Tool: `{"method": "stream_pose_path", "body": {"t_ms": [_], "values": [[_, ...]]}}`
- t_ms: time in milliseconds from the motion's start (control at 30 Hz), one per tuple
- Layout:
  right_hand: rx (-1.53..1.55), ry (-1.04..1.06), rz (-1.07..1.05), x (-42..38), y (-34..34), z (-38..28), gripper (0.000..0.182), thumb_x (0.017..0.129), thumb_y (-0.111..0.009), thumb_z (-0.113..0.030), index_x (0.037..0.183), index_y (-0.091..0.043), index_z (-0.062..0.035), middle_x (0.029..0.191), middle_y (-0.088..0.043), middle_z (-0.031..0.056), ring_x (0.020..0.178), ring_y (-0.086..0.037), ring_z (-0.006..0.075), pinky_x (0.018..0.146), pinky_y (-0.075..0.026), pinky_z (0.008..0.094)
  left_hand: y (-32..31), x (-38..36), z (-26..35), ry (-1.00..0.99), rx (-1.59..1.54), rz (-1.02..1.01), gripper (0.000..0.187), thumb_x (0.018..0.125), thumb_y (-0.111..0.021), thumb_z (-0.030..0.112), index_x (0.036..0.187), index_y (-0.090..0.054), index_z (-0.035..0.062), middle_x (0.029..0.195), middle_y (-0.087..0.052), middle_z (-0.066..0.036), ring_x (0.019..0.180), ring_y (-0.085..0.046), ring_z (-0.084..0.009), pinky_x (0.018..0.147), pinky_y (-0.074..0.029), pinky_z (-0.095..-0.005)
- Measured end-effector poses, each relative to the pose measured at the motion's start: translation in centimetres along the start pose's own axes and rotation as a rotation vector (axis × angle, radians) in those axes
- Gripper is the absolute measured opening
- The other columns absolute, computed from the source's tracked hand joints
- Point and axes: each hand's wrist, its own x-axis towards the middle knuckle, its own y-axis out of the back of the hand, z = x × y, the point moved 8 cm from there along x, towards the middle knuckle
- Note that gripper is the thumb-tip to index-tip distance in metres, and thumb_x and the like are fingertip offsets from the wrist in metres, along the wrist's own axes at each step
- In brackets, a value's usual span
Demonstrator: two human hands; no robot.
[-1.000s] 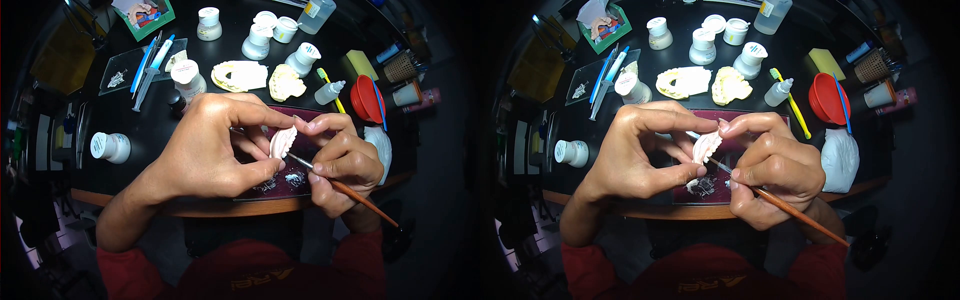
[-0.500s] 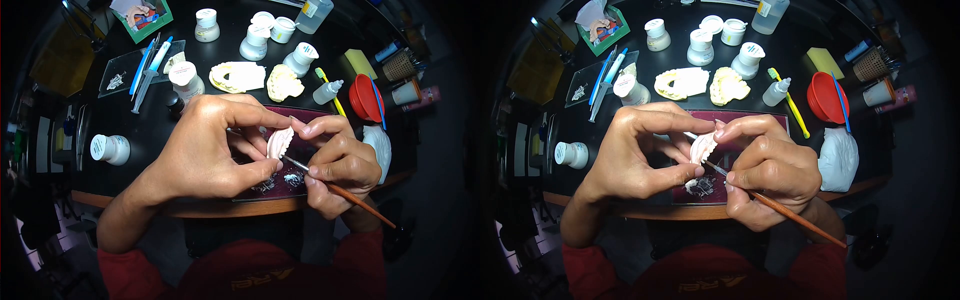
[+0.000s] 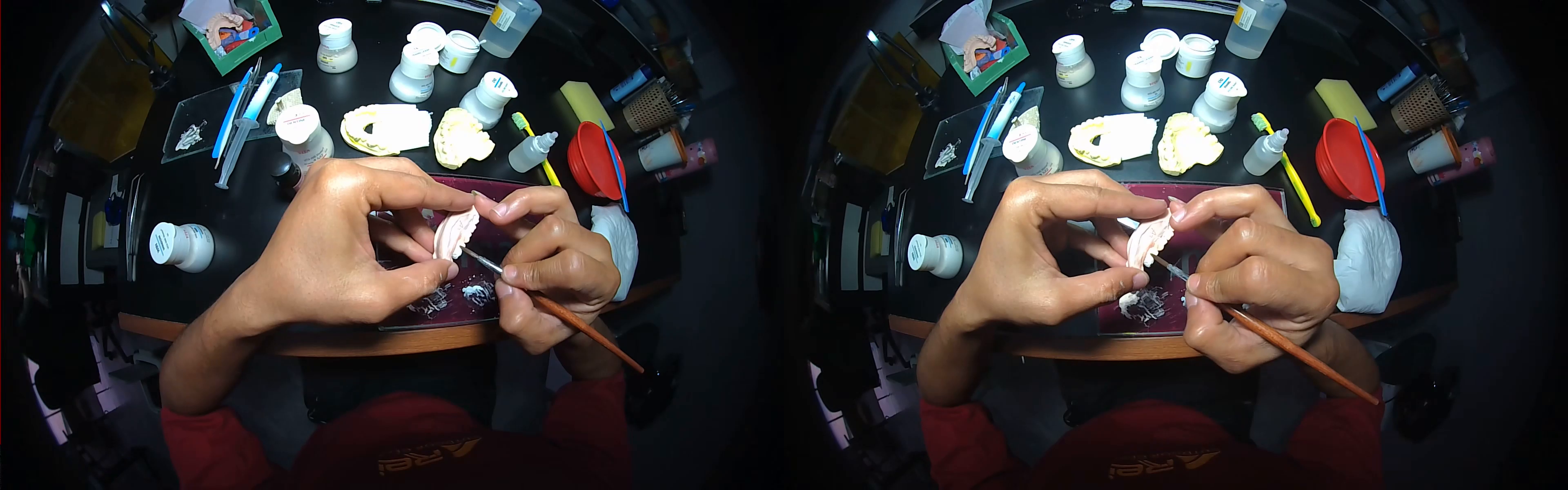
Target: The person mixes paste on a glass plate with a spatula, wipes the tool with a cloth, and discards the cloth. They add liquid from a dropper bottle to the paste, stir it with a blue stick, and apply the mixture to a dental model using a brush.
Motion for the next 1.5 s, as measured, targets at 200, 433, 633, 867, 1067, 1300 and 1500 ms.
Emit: {"method": "stream_pose_path", "body": {"t_ms": [200, 433, 633, 867, 1067, 1300, 1500], "values": [[-0.002, -0.014, 0.021, -0.1, 0.2, 0.1, 0.023, 0.06, -0.068, 0.01, 0.08, -0.067, -0.0017, 0.072, -0.062, 0.0074, 0.094, -0.071, 0.0363, 0.086, -0.063, 0.0461, 0.0, 0.0, 0.2, -0.017, 0.025, 0.0, 0.048, 0.078, -0.08, -0.014, 0.125, -0.074, -0.006, 0.107, -0.07, -0.015, 0.092, -0.076, -0.0173, 0.079, -0.067, -0.0267], [-0.005, -0.03, 0.016, -0.2, 0.3, 0.2, 0.023, 0.06, -0.068, 0.01, 0.08, -0.067, -0.0015, 0.072, -0.062, 0.0075, 0.094, -0.071, 0.0362, 0.085, -0.063, 0.0458, -0.1, 0.0, 0.1, -0.005, 0.013, -0.003, 0.048, 0.079, -0.08, -0.013, 0.125, -0.073, -0.0064, 0.108, -0.07, -0.015, 0.092, -0.075, -0.0168, 0.08, -0.067, -0.0266], [0.008, -0.011, 0.009, -0.1, 0.3, 0.3, 0.023, 0.061, -0.068, 0.01, 0.081, -0.067, -0.0016, 0.073, -0.063, 0.0073, 0.095, -0.071, 0.0362, 0.085, -0.063, 0.046, -0.2, 0.0, 0.1, -0.008, -0.005, -0.01, 0.048, 0.08, -0.079, -0.014, 0.127, -0.072, -0.0079, 0.111, -0.069, -0.017, 0.094, -0.075, -0.0184, 0.083, -0.067, -0.0291], [0.079, -0.055, -0.078, -0.5, 0.7, 0.3, 0.027, 0.074, -0.063, 0.011, 0.097, -0.066, -0.0018, 0.083, -0.061, 0.0097, 0.112, -0.061, 0.0331, 0.102, -0.059, 0.0612, -0.1, -0.1, -1.3, 0.201, -0.174, -0.046, 0.049, 0.084, -0.076, -0.014, 0.132, -0.067, -0.0104, 0.117, -0.072, -0.02, 0.1, -0.074, -0.0184, 0.087, -0.065, -0.0291], [0.03, 0.035, -0.052, -0.3, 0.4, -0.3, 0.029, 0.073, -0.065, 0.011, 0.099, -0.067, -0.002, 0.081, -0.064, 0.0103, 0.109, -0.062, 0.0337, 0.1, -0.061, 0.0597, -0.2, 0.0, -2.6, 0.273, -0.359, -0.106, 0.052, 0.088, -0.076, -0.007, 0.138, -0.062, -0.0119, 0.118, -0.074, -0.021, 0.101, -0.074, -0.0192, 0.09, -0.064, -0.0307], [-0.003, 0.069, -0.082, -0.2, 0.3, -0.5, 0.03, 0.073, -0.068, 0.011, 0.1, -0.068, -0.0019, 0.082, -0.065, 0.0102, 0.11, -0.063, 0.0343, 0.099, -0.062, 0.0582, -0.2, 0.1, -2.5, 0.267, -0.358, -0.114, 0.052, 0.089, -0.076, -0.008, 0.138, -0.061, -0.0124, 0.113, -0.075, -0.019, 0.099, -0.074, -0.0184, 0.089, -0.063, -0.0305], [0.035, -0.01, -0.058, -0.4, 0.5, -0.1, 0.029, 0.073, -0.069, 0.011, 0.099, -0.068, -0.0026, 0.082, -0.065, 0.009, 0.11, -0.063, 0.0342, 0.097, -0.061, 0.0567, 0.0, 0.0, -1.9, 0.272, -0.31, -0.077, 0.05, 0.087, -0.077, -0.012, 0.135, -0.064, -0.0127, 0.107, -0.073, -0.017, 0.095, -0.073, -0.0152, 0.084, -0.064, -0.0251]]}}
